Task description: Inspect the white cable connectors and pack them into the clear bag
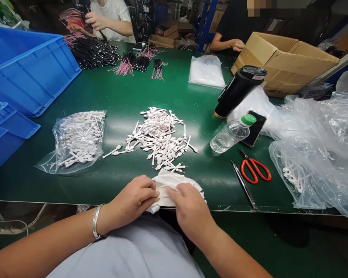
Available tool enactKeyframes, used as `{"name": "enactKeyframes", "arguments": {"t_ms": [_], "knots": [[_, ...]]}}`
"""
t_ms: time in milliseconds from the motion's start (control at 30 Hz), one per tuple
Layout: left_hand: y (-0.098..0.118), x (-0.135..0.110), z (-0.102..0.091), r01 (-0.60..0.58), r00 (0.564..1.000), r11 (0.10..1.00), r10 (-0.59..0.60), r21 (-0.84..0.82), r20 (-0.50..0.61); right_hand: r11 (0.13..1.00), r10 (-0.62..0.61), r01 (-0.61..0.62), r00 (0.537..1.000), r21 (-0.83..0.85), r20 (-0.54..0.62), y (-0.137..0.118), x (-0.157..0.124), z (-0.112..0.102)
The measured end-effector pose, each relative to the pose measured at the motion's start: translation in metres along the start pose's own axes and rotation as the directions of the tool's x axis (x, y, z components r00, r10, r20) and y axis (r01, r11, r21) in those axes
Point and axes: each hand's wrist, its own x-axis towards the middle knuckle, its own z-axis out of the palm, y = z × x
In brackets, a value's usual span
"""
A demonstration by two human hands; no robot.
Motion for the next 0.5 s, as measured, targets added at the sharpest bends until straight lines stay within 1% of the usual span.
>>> {"name": "enactKeyframes", "arguments": {"t_ms": [67,133,200,267,400,500], "knots": [[0.0,0.0,-0.001,0.001,1.0,1.0,-0.001,0.0,0.01,0.99,0.115,-0.109,0.991,0.088,-0.066,0.012,-0.005,-0.011],[-0.001,0.0,-0.002,-0.001,1.0,1.0,0.001,-0.001,0.016,0.983,0.162,-0.151,0.981,0.106,-0.103,0.018,-0.01,-0.02],[-0.001,0.0,-0.002,-0.003,1.0,1.0,0.003,0.0,0.017,0.991,0.121,-0.115,0.988,0.069,-0.091,0.019,-0.014,-0.025],[-0.001,0.001,-0.002,-0.004,1.0,1.0,0.004,0.003,0.018,0.998,0.056,-0.056,0.997,0.0,-0.047,0.016,-0.018,-0.025],[-0.001,0.001,-0.001,0.0,1.0,1.0,0.0,0.007,0.019,0.991,-0.046,0.053,0.997,-0.124,0.059,0.006,-0.018,-0.014],[-0.001,0.001,0.0,0.005,1.0,1.0,-0.005,0.011,0.02,0.975,-0.119,0.138,0.986,-0.174,0.113,-0.003,-0.011,-0.005]]}}
